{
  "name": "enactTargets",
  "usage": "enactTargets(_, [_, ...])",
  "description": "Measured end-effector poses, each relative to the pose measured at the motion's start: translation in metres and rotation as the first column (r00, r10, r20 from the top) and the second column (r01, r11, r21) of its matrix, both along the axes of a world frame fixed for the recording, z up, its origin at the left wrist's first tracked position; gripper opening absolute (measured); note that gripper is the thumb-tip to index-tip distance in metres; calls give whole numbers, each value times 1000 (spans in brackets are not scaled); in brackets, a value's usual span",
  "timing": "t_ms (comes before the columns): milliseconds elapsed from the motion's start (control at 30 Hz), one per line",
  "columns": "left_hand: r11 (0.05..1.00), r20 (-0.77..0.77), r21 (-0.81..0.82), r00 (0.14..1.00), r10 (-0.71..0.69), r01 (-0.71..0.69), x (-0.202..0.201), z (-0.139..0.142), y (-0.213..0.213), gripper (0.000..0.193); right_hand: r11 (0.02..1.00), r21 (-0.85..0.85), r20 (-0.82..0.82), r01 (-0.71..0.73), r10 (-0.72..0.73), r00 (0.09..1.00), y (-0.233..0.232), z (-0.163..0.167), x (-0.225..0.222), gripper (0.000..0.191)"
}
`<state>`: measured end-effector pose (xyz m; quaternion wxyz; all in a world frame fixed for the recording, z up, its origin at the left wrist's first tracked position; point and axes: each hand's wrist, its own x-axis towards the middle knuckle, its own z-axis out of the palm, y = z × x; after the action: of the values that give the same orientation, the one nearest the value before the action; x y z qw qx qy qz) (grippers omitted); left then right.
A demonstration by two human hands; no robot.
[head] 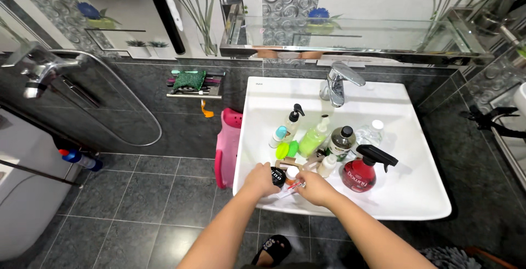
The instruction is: The person organizes toiletries on a bathroom sink counter. They pick up bottles, tubes, and a black pouch from the sink basin and counter, open and close some containers, and arrange them on the glass shelf and a white tray beside the sink.
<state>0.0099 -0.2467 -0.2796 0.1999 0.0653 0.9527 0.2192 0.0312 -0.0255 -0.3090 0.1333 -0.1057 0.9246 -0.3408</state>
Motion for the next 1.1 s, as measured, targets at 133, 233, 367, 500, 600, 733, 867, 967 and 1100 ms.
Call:
enactTargets(133, [999, 45, 20, 998, 46, -47, -16, -15, 6, 84, 999, 42, 99, -3, -1, 995, -12, -11, -10, 40])
enactTargets(233, [999, 76, 7, 996, 37, -38, -27, -23, 8, 84, 1000, -17, 144, 16, -14, 990, -24, -15, -20, 36])
enactTargets(367, [999, 65, -3, 997, 37, -37, -36, -38, 7, 78, 996, -76, 176, 37, -23, 984, -35, -21, -29, 43])
enactTargets(500, [999, 5, -7, 999, 42, -42, -41, -45, 5, 69, 997, -56, 216, 55, -42, 976, -40, -22, -33, 50])
enactTargets(600, [998, 22, -30, 998, 59, -58, -42, -41, 5, 69, 996, -58, 238, 63, -47, 970, -41, -21, -35, 51])
enactTargets(733, [996, 49, -41, 995, 84, -82, -41, -29, 4, 71, 993, -79, 263, 84, -61, 963, -40, -24, -38, 51])
enactTargets(867, [995, 52, -50, 995, 85, -82, -38, -16, 3, 69, 988, -127, 234, 90, -59, 970, -35, -30, -39, 36])
enactTargets(967, [994, 45, -43, 994, 103, -101, -35, -3, 3, 69, 988, -99, 234, 115, -89, 968, -27, -34, -39, 24])
enactTargets(1100, [985, -69, 70, 984, 165, -160, -22, 20, 6, 67, 958, -218, 218, 184, -137, 966, -14, -36, -38, 24])
